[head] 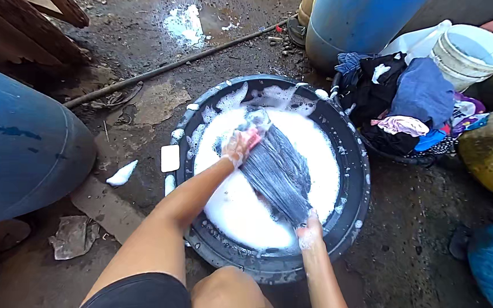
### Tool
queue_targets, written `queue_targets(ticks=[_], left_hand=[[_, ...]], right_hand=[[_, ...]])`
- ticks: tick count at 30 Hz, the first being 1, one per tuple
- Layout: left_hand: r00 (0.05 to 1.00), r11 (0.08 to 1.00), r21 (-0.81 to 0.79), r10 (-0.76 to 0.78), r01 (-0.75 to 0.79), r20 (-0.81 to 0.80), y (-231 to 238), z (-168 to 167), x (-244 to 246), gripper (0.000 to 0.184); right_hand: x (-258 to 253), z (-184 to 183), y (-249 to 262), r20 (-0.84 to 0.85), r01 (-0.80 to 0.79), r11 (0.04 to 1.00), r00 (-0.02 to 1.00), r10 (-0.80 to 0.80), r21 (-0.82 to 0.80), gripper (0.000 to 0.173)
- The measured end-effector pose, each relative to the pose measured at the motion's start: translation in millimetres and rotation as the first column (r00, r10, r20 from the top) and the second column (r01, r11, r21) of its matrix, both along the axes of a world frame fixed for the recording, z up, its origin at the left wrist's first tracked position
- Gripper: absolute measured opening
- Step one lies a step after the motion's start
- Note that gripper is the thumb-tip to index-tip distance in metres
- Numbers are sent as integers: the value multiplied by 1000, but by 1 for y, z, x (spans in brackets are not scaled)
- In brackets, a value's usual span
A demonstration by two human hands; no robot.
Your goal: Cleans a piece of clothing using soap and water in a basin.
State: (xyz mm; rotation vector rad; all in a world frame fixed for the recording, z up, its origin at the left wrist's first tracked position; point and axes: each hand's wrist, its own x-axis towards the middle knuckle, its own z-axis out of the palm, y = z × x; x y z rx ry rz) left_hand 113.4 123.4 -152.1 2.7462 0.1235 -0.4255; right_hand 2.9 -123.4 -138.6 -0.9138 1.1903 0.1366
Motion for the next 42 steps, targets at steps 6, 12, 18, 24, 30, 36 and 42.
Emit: queue_targets(ticks=[6,12,18,24,30,36,42], left_hand=[[946,918,-228,-322,324,48,-105,2,-75,63],[995,997,-35,65,-62,74,-10,1,49,61],[928,892,-262,-336,369,163,-119,2,-81,60],[992,990,-87,119,-115,38,12,18,31,60],[952,957,-222,231,-185,201,23,-23,30,73],[896,940,-319,240,-119,373,-67,-1,-24,68],[985,982,-169,-53,81,164,-34,-3,-63,50]], right_hand=[[2,-9,-1,7,-53,998,999,54,-32,54],[-1,6,-12,-1,-15,1000,1000,15,-25,51],[2,1,-24,72,-60,997,996,57,39,46],[51,65,-58,460,-271,952,870,179,143,39],[57,3,-28,370,-725,678,600,709,-123,35],[70,-26,14,469,-404,868,731,496,-288,42],[52,-3,-16,162,-215,963,957,242,-165,41]])
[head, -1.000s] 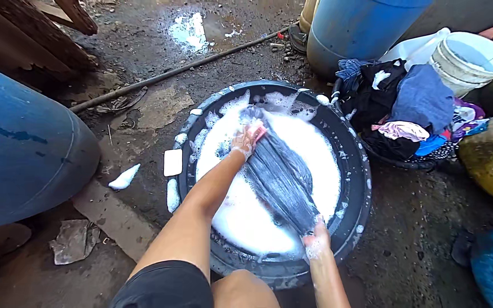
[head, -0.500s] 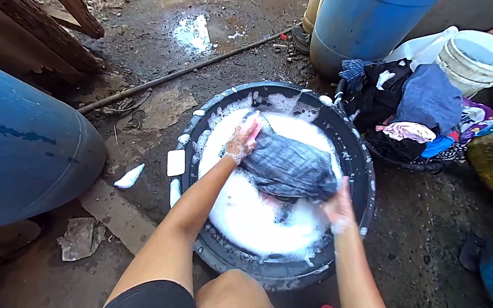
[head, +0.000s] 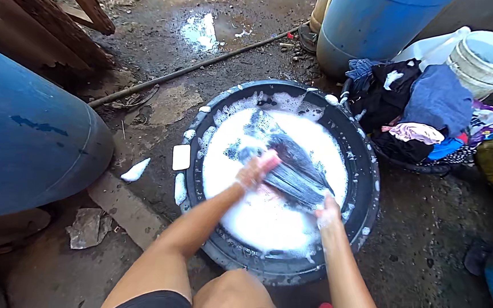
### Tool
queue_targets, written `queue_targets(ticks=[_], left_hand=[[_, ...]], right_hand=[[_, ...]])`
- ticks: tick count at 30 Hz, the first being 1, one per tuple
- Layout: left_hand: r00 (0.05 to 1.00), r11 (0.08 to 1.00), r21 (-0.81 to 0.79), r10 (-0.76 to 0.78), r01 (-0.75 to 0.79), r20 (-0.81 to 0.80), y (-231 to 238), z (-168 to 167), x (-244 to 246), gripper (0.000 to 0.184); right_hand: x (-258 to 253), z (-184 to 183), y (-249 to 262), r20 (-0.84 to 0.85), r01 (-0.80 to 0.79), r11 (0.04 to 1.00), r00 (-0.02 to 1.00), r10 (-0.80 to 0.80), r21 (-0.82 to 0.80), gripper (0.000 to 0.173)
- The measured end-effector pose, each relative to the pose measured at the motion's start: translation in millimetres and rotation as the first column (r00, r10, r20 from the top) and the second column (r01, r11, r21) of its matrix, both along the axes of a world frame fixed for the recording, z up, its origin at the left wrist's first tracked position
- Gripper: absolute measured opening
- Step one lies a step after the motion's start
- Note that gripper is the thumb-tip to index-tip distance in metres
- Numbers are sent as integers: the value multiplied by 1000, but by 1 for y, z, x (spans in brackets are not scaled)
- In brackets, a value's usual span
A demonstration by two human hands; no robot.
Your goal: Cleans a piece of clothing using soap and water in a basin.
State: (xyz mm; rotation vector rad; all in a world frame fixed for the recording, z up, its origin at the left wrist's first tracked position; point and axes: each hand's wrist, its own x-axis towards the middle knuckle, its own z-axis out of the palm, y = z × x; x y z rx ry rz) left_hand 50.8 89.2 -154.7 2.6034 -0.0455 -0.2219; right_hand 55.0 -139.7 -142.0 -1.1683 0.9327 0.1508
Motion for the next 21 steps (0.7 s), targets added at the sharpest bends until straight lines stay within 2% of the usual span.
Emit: queue_targets(ticks=[2,3,4,7,8,9,10,12,14,15,17,19,20,21], left_hand=[[974,975,119,202,-189,-101,37,-4,31,55],[957,960,130,264,-248,-123,34,-4,35,59],[962,967,111,243,-230,-127,17,-3,29,61],[996,993,-91,-74,78,49,-74,-5,-31,62],[986,980,-112,-164,164,10,-83,0,-41,60],[984,977,-115,-179,179,10,-74,-1,-41,58],[992,990,-64,-128,129,24,-50,-1,-28,56],[992,996,81,52,-42,-115,4,4,15,56],[958,971,86,235,-223,-163,40,4,43,62],[943,962,8,268,-272,-198,51,12,51,61],[938,936,-201,234,-288,-255,65,21,54,51],[938,828,-461,208,-319,-276,75,48,59,45],[936,759,-552,240,-346,-256,80,63,64,46],[932,704,-611,290,-362,-217,83,75,73,46]], right_hand=[[-7,6,-12,-30,65,998,997,-64,19,41],[-10,5,-11,-42,97,995,994,-96,11,43],[-11,1,-9,-47,116,993,992,-116,-1,45],[-14,-4,-8,-30,93,996,995,-93,8,44],[-16,-2,-12,-18,71,997,997,-70,37,40],[-21,8,-18,-9,47,994,999,-46,100,36],[-21,21,-24,3,23,983,1000,-24,183,33],[-15,44,-30,41,-3,941,999,-11,337,31],[-10,64,-29,97,-50,908,995,10,415,30],[-8,76,-30,146,-95,902,989,36,420,28],[-8,95,-45,330,-203,868,943,48,453,28],[5,92,-64,557,-284,828,830,-40,483,34],[13,80,-68,594,-288,848,803,-39,445,48],[18,63,-67,551,-285,871,834,21,399,68]])
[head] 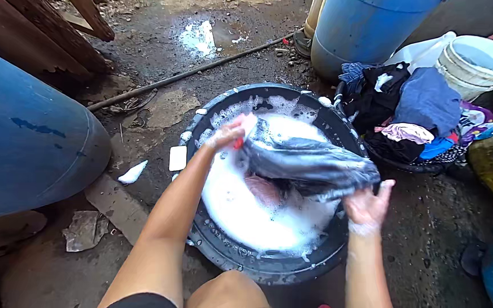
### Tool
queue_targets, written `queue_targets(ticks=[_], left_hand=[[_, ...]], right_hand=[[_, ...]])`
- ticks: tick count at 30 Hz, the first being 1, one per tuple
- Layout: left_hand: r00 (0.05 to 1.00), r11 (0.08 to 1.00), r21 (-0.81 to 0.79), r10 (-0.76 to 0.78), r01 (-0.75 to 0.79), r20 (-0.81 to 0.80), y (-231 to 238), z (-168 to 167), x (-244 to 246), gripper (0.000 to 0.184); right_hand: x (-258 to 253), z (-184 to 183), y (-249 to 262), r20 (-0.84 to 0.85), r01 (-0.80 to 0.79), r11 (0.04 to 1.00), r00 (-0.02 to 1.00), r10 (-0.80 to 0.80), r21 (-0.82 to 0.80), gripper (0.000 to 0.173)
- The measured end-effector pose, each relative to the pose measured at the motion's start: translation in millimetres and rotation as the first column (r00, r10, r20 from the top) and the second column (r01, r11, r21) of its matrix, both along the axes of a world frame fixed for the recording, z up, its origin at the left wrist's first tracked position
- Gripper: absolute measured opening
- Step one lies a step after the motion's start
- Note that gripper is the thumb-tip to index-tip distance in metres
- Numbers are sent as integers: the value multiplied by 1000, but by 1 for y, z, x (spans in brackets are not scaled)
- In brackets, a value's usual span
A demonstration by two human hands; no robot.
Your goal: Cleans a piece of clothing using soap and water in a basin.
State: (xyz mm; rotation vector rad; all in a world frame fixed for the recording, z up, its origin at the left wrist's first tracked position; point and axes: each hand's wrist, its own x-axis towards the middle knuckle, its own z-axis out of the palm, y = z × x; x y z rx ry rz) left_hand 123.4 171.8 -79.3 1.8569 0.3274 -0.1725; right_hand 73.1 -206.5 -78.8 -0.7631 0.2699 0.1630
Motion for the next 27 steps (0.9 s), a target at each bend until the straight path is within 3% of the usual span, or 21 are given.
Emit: queue_targets(ticks=[2,3,4,6,8,10,12,14,16,19,20,22,25,27], left_hand=[[990,992,61,100,-107,99,-4,18,26,43],[981,977,174,91,-121,171,-12,16,42,44],[965,936,332,25,-114,260,-29,6,49,45],[900,824,565,-218,-37,377,-89,-33,27,60],[855,729,648,-464,219,233,-149,-65,-27,64],[804,648,602,-594,467,15,-153,-73,-52,64],[834,644,574,-535,506,-135,-113,-68,-32,62],[920,657,654,-352,374,-173,-79,-73,-3,58],[958,679,681,-259,273,-126,-84,-80,-3,60],[888,735,593,-455,329,71,-152,-84,-68,63],[847,716,547,-532,434,24,-167,-75,-86,63],[809,657,525,-578,541,-110,-152,-65,-81,62],[930,682,636,-312,361,-194,-90,-75,-21,57],[958,693,662,-222,286,-181,-90,-86,-13,61]], right_hand=[[9,-39,22,-213,-128,987,971,104,-101,95],[10,-54,40,-278,-185,972,950,139,-144,90],[10,-66,56,-305,-210,958,942,143,-197,75],[9,-83,78,-304,-93,930,952,-21,-356,44],[9,-88,87,-288,57,884,934,-211,-465,41],[0,-78,85,-357,96,861,883,-306,-500,41],[-16,-67,75,-452,63,870,834,-315,-489,44],[-28,-63,71,-501,62,879,802,-326,-473,44],[-33,-65,72,-515,93,886,784,-347,-454,44],[-32,-72,76,-512,113,892,784,-350,-437,40],[-32,-73,77,-517,108,887,778,-356,-448,35],[-38,-69,73,-540,94,895,768,-345,-437,41],[-36,-66,70,-550,91,880,749,-369,-467,45],[-35,-68,71,-559,89,879,740,-373,-469,44]])
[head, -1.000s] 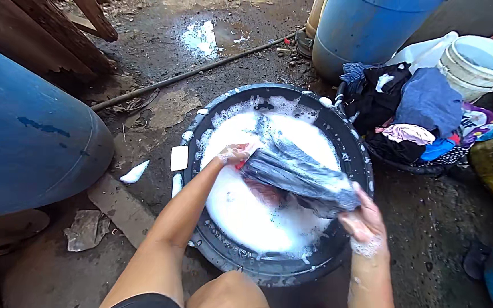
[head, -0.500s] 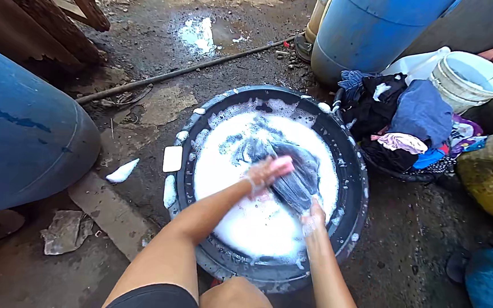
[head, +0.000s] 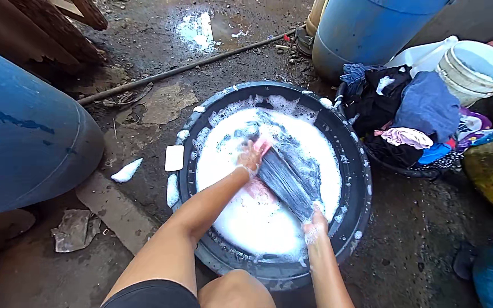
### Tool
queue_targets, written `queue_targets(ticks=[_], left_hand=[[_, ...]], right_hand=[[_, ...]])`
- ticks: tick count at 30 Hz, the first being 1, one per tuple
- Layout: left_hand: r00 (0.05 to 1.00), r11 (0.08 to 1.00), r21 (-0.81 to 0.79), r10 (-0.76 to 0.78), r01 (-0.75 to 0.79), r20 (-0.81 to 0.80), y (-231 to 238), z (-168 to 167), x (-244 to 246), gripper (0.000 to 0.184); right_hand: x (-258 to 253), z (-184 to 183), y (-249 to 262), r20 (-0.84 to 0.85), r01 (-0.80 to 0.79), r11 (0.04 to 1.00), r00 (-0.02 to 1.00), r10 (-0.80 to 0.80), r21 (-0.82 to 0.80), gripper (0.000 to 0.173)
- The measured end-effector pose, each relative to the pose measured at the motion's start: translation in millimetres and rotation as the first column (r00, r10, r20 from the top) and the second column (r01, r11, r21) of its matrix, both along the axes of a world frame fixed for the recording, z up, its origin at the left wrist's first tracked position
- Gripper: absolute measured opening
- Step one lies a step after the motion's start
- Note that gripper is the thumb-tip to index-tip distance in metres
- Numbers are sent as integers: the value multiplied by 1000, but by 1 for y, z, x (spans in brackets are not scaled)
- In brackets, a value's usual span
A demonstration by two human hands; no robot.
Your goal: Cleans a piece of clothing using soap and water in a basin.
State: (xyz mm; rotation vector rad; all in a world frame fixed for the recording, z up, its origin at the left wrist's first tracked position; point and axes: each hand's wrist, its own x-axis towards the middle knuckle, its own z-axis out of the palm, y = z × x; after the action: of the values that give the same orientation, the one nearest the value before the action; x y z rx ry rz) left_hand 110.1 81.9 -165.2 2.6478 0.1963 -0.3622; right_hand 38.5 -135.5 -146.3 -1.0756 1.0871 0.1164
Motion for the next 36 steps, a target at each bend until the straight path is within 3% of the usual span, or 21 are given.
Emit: queue_targets(ticks=[3,5,7,10,13,16,18,21,24,27,29,30,31,33,35,36], left_hand=[[969,957,-166,-225,239,100,-67,4,-63,67],[944,922,-211,-331,326,11,-82,12,-77,66],[964,963,-118,-252,242,-81,-44,16,-45,62],[998,999,51,-18,15,64,23,5,15,57],[995,987,-153,55,-42,80,45,18,25,67],[959,881,-469,187,-68,213,45,20,13,58],[861,769,-632,385,-100,333,41,42,4,53],[635,621,-783,613,-21,470,37,116,-13,55],[388,650,-725,622,228,680,50,181,-13,60],[204,692,-597,568,405,797,56,219,9,71],[175,691,-572,559,441,810,48,225,29,71],[216,708,-574,536,411,816,43,218,38,70],[292,740,-575,497,351,817,40,205,48,69],[511,859,-479,333,182,792,38,165,69,67],[716,962,-254,108,99,690,33,113,87,66],[789,983,-165,35,84,614,25,85,82,67]], right_hand=[[-1,-5,0,16,-22,1000,1000,22,14,41],[-3,-7,-2,48,-15,1000,999,15,-4,35],[-7,1,-8,62,-9,1000,998,7,29,39],[0,27,-15,120,-80,996,990,74,50,40],[5,66,-21,292,-213,976,938,188,55,34],[3,105,-30,610,-321,942,767,201,94,22],[-1,130,-42,763,-384,919,618,190,82,19],[-14,165,-65,882,-453,892,424,206,10,29],[-24,197,-82,950,-492,866,219,221,-88,25],[-17,206,-93,991,-583,811,71,116,-53,31],[-3,183,-83,985,-489,870,169,21,65,40],[0,161,-68,949,-380,916,314,-3,129,49],[-1,136,-49,850,-275,945,527,-6,177,56],[-7,82,-8,509,-225,912,861,20,344,73],[-9,39,22,284,-225,827,955,83,515,80],[-8,23,30,250,-239,829,960,124,505,72]])
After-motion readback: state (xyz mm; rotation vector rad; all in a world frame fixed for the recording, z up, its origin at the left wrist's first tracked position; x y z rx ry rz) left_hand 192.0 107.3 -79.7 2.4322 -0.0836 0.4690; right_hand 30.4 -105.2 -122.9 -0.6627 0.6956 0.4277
